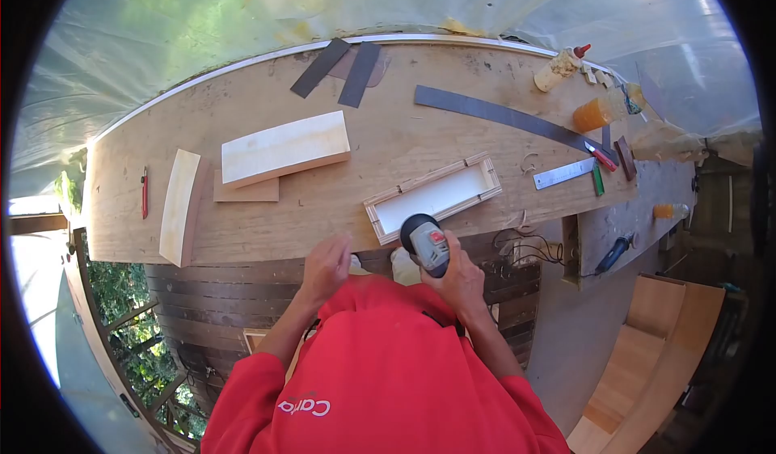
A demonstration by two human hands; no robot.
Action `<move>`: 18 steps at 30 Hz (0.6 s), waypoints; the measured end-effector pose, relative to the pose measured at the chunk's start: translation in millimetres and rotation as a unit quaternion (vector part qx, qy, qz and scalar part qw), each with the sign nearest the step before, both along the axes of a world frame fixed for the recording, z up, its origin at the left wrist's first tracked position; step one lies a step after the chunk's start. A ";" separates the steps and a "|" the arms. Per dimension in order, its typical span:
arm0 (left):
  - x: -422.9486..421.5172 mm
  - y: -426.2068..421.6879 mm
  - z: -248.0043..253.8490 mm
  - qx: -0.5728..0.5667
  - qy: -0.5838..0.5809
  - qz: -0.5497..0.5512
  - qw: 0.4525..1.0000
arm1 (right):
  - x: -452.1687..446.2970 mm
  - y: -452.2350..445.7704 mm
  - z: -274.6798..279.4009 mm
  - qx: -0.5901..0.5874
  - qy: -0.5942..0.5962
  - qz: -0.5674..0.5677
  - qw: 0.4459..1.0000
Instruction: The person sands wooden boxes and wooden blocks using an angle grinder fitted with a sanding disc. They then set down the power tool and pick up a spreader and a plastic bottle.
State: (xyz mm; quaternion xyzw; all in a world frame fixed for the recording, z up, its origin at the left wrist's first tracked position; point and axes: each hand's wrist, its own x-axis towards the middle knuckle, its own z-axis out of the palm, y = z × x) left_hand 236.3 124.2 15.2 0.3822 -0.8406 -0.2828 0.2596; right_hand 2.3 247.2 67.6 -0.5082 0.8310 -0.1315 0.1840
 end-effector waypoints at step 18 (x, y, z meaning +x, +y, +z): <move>-63.3 21.4 -53.9 0.575 0.151 0.133 0.793 | -64.3 -15.9 15.2 0.041 0.003 -0.089 0.995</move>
